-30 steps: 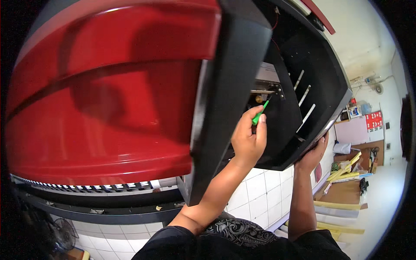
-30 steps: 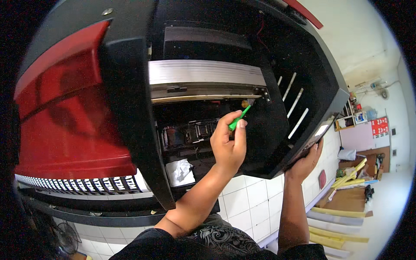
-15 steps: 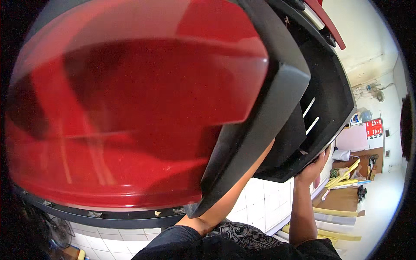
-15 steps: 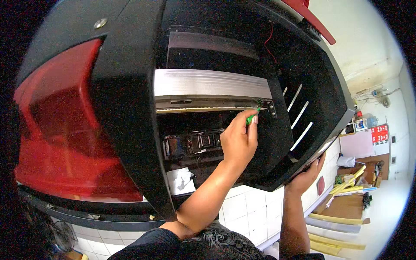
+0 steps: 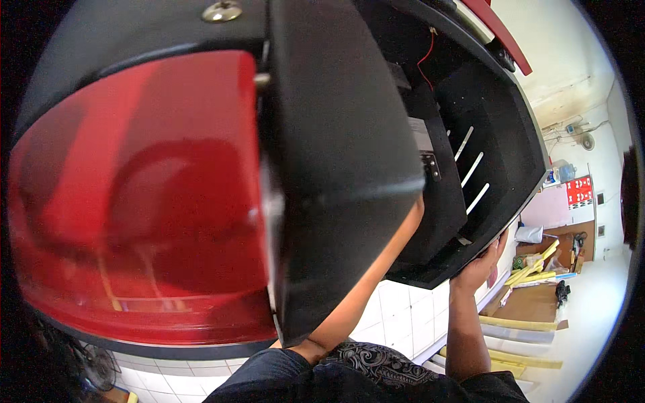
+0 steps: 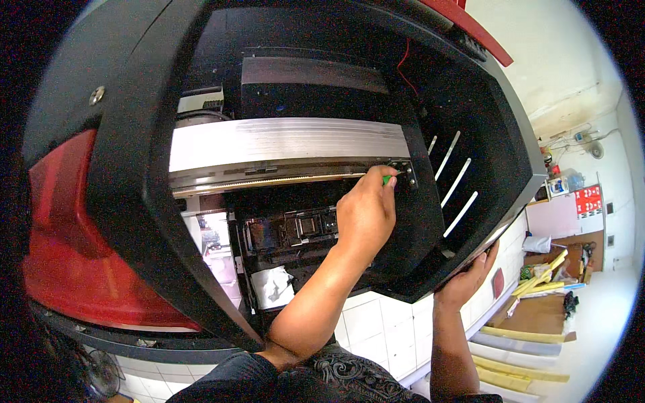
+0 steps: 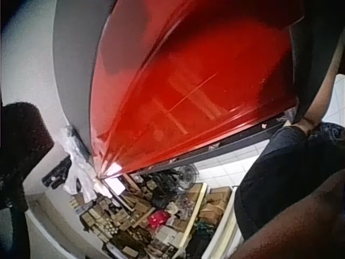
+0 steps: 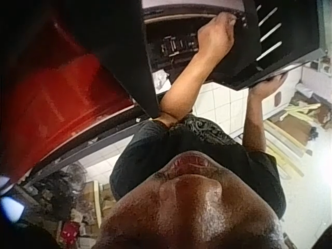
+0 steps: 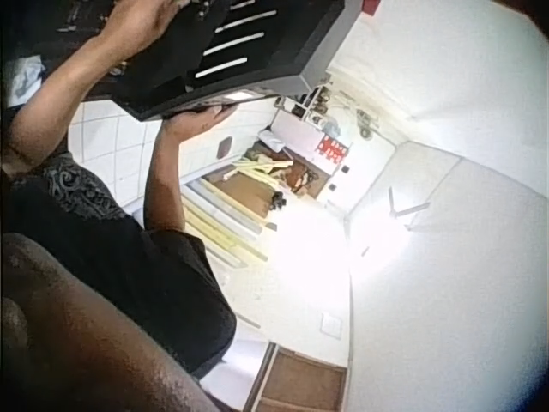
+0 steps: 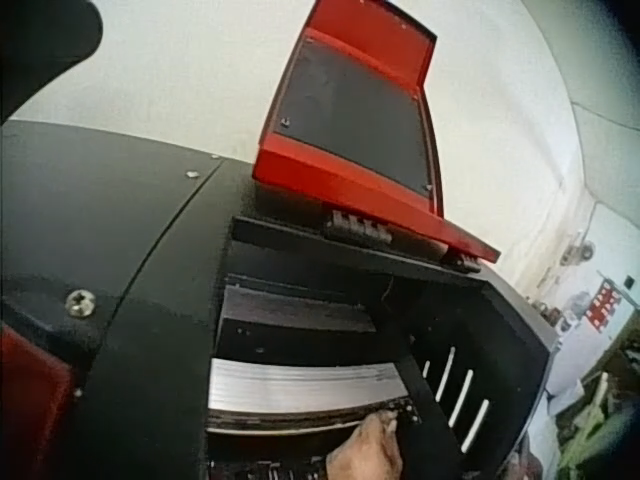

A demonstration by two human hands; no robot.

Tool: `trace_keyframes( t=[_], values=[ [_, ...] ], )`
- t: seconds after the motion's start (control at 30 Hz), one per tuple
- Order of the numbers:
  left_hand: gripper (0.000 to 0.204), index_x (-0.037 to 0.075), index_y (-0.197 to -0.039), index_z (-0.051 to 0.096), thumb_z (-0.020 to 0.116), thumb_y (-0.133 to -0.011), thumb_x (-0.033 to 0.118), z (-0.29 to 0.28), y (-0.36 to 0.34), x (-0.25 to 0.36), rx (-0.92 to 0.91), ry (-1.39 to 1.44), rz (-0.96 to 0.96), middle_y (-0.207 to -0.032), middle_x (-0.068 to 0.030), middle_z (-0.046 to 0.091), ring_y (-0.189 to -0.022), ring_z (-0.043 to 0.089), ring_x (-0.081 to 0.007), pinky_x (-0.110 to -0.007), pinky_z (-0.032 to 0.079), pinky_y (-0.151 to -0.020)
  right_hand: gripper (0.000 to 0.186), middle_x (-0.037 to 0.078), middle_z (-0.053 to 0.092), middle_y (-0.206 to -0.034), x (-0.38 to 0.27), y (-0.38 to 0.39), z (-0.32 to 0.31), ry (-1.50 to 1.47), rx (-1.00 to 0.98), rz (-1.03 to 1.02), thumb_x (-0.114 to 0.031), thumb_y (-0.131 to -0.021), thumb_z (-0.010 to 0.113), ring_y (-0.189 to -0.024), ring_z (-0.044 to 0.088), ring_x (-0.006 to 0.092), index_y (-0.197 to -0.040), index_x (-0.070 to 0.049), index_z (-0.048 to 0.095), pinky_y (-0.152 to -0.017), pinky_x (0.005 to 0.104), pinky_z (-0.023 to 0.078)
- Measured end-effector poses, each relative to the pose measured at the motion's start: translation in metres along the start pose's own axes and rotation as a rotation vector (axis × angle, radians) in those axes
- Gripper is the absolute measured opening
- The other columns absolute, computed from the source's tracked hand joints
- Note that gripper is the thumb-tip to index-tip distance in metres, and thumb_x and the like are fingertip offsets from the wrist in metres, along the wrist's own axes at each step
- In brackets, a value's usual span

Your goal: Checking internal components of a large-format printing machine using a small tool.

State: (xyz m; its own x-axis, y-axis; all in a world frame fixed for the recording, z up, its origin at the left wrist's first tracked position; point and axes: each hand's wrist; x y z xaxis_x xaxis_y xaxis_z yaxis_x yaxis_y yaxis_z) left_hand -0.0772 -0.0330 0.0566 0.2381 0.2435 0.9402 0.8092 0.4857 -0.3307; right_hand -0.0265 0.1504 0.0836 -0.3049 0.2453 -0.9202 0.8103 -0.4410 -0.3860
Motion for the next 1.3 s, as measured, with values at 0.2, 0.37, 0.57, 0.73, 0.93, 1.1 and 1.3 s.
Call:
trace_keyframes(
  t=[0.2, 0.37, 0.57, 0.73, 0.93, 1.1, 1.3],
  values=[
    [0.012, 0.006, -0.105, 0.062, 0.061, -0.094, 0.009, 0.007, -0.003, -0.002, 0.033, 0.024, 0.027, -0.086, -0.0180, 0.069, -0.079, 0.067, -0.0399, -0.046, 0.054, -0.068, 0.053, 0.019, 0.044, -0.146, 0.003, -0.004, -0.006, 0.079, -0.020, -0.063, -0.022, -0.106, 0.029, -0.127, 0.051, 0.0268, -0.153, 0.003, 0.030, -0.107, 0.0356, 0.042],
    [0.011, 0.006, -0.105, 0.062, 0.061, -0.095, 0.010, 0.003, -0.004, -0.007, -0.016, -0.003, -0.006, -0.085, -0.0187, 0.068, -0.078, 0.067, -0.0396, -0.048, 0.053, -0.069, 0.053, 0.020, 0.044, -0.147, 0.003, -0.003, -0.002, -0.009, -0.018, -0.011, -0.021, -0.106, 0.028, -0.128, 0.050, 0.0274, -0.153, 0.004, 0.029, -0.109, 0.0359, 0.040],
    [0.011, 0.006, -0.104, 0.062, 0.062, -0.095, 0.012, 0.001, -0.005, -0.006, -0.045, -0.029, -0.002, -0.082, -0.0196, 0.068, -0.076, 0.067, -0.0405, -0.048, 0.052, -0.067, 0.052, 0.020, 0.043, -0.147, 0.006, -0.005, -0.009, 0.002, -0.023, -0.006, -0.022, -0.107, 0.027, -0.128, 0.050, 0.0278, -0.153, 0.003, 0.029, -0.109, 0.0359, 0.040],
    [0.011, 0.005, -0.103, 0.062, 0.062, -0.095, 0.013, 0.000, -0.006, -0.008, -0.060, -0.037, -0.008, -0.080, -0.0197, 0.068, -0.075, 0.067, -0.0406, -0.048, 0.052, -0.066, 0.053, 0.018, 0.046, -0.146, 0.007, -0.003, -0.012, -0.028, -0.033, 0.026, -0.024, -0.107, 0.030, -0.129, 0.052, 0.0271, -0.155, -0.001, 0.027, -0.109, 0.0373, 0.041],
    [0.012, 0.006, -0.103, 0.063, 0.062, -0.095, 0.014, 0.002, -0.005, -0.009, -0.023, -0.043, 0.036, -0.078, -0.0189, 0.068, -0.073, 0.067, -0.0400, -0.049, 0.052, -0.065, 0.053, 0.019, 0.043, -0.148, 0.003, -0.003, -0.008, -0.025, -0.017, 0.036, -0.023, -0.107, 0.028, -0.126, 0.051, 0.0258, -0.154, 0.002, 0.029, -0.106, 0.0342, 0.042],
    [0.012, 0.006, -0.104, 0.064, 0.062, -0.095, 0.014, 0.001, -0.005, -0.009, -0.049, -0.057, 0.014, -0.077, -0.0185, 0.068, -0.073, 0.067, -0.0392, -0.047, 0.052, -0.065, 0.052, 0.019, 0.042, -0.149, 0.000, -0.001, -0.006, -0.031, -0.026, 0.051, -0.021, -0.107, 0.029, -0.127, 0.051, 0.0251, -0.154, 0.001, 0.029, -0.107, 0.0342, 0.042],
    [0.010, 0.006, -0.103, 0.064, 0.061, -0.096, 0.012, 0.004, -0.003, -0.016, -0.060, -0.020, -0.004, -0.074, -0.0147, 0.069, -0.072, 0.069, -0.0359, -0.045, 0.052, -0.063, 0.052, 0.018, 0.043, -0.148, 0.004, -0.003, -0.006, -0.041, 0.009, 0.018, -0.021, -0.107, 0.030, -0.125, 0.053, 0.0239, -0.154, 0.001, 0.029, -0.104, 0.0334, 0.045]
  ],
)
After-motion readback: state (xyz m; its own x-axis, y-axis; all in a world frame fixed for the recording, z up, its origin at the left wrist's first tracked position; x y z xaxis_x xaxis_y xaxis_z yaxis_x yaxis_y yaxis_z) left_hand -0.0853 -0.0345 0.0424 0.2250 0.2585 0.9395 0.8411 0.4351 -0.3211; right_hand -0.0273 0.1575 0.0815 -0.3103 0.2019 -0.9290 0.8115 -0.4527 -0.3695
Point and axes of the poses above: each hand's wrist, its own y-axis away from the middle knuckle, its own z-axis out of the palm, x = y × z
